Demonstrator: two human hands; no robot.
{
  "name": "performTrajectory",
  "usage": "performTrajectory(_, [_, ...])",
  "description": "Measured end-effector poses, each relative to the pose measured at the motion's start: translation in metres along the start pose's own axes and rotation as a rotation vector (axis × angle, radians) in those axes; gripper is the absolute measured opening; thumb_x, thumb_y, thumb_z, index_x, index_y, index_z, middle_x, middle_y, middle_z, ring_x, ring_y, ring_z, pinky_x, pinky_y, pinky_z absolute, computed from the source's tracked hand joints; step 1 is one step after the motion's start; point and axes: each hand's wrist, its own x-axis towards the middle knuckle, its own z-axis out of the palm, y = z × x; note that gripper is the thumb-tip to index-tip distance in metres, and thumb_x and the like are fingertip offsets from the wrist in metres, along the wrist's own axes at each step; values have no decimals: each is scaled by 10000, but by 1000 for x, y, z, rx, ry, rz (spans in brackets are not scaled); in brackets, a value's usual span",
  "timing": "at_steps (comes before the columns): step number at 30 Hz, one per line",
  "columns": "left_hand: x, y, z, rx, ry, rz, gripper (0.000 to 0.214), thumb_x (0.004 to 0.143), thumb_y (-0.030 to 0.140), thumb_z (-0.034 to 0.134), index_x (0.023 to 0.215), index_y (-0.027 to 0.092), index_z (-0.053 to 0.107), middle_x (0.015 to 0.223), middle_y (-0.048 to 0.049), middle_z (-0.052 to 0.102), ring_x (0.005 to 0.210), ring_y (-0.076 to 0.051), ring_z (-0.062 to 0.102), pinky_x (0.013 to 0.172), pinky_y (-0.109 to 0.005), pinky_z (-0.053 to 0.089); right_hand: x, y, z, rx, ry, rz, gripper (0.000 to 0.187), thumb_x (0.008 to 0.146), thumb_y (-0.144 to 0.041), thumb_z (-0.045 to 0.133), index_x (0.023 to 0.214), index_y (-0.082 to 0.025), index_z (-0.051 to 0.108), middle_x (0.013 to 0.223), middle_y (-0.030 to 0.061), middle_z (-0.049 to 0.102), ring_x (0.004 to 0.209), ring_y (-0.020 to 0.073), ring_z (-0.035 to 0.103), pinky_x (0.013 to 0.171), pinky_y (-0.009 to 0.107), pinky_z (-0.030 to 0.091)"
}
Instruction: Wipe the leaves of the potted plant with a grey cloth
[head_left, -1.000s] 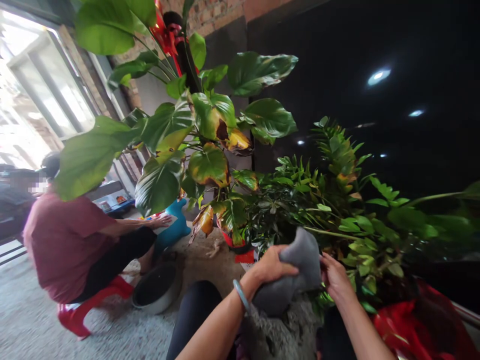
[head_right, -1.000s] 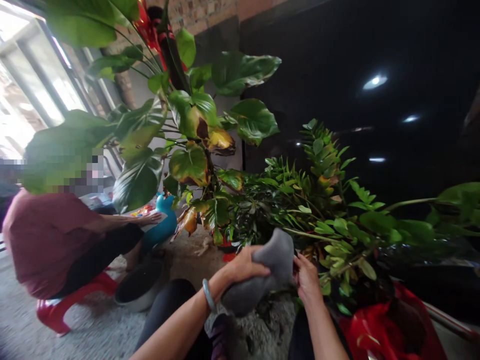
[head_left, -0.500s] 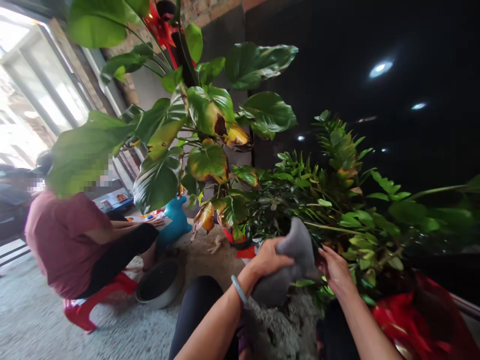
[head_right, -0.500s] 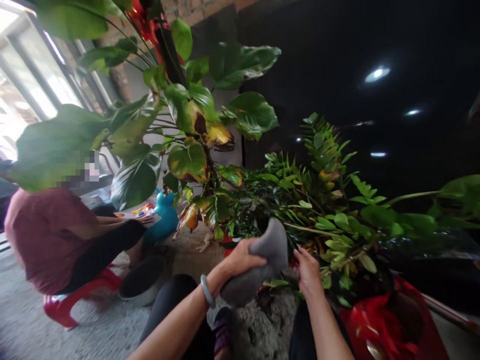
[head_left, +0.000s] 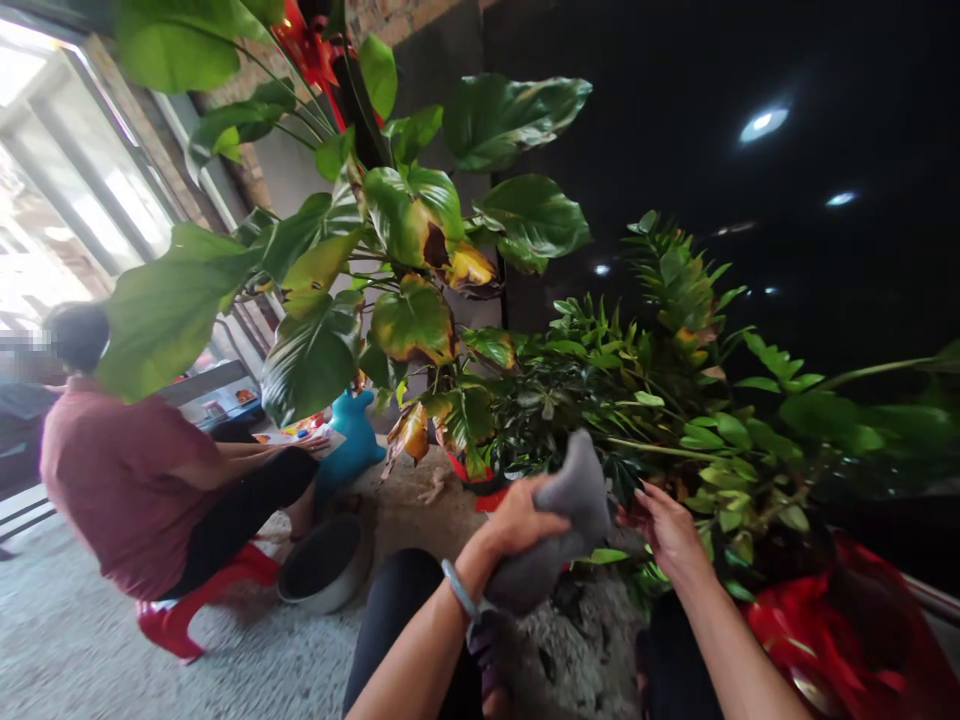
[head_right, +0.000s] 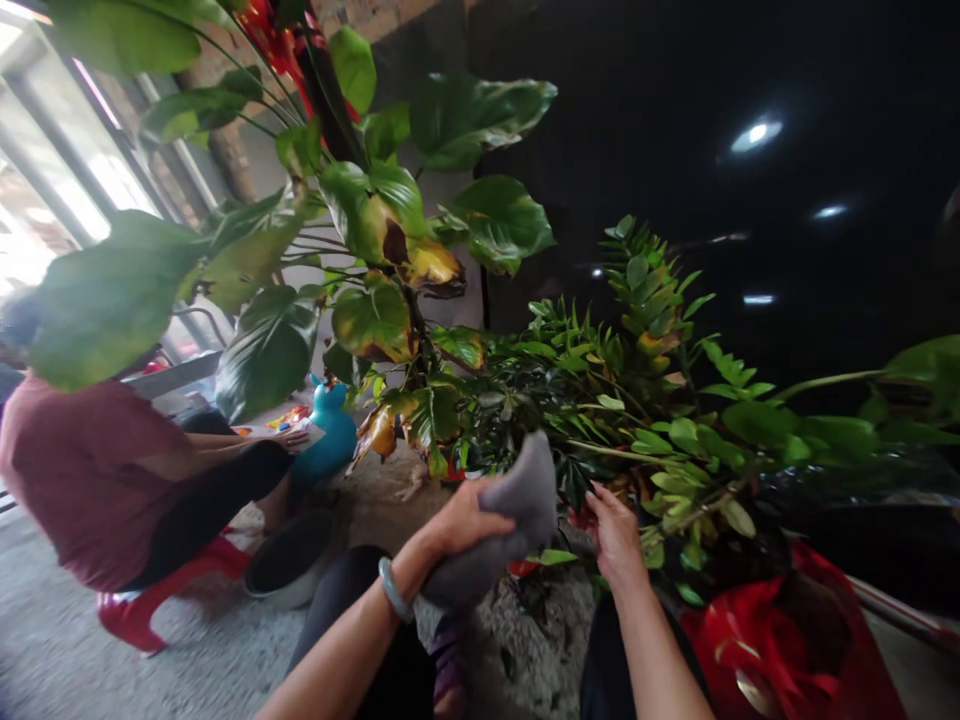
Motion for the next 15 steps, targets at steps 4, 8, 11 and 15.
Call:
performTrajectory(4, [-28, 0, 5, 34, -215, -53, 403, 514, 206, 770, 911, 141, 743, 689, 34, 615, 673, -143, 536, 616, -229, 427, 0, 0, -3, -5, -11, 9, 327, 378, -245, 817, 684, -200, 712, 522, -2, 680, 459, 194, 617, 449, 306, 495])
performTrajectory(8, [-13, 32, -17, -158, 131, 125, 479, 555, 309, 775, 994, 127, 710, 754, -1, 653, 672, -145, 557, 627, -234, 448, -3, -1, -1, -6, 0, 11, 322, 370, -245, 818, 664, -193, 699, 538, 16, 694, 433, 179, 597, 426, 299, 486])
performTrajectory(11, [9, 33, -23, -165, 342, 184, 475, 550, 298, 761, 990, 131, 697, 795, -13, 668, 713, -158, 568, 681, -256, 462, -4, -2, 3, 3, 5, 11, 326, 346, -237, 817, 642, -202, 686, 528, 12, 691, 424, 183, 593, 414, 304, 489])
performTrajectory(15, [0, 3, -6, -6, 85, 28, 429, 506, 198, 744, 928, 126, 729, 737, 12, 644, 718, -167, 555, 689, -263, 445, -4, -3, 5, 2, -3, 16, 337, 336, -231, 821, 650, -204, 699, 490, -4, 667, 414, 190, 592, 412, 305, 481])
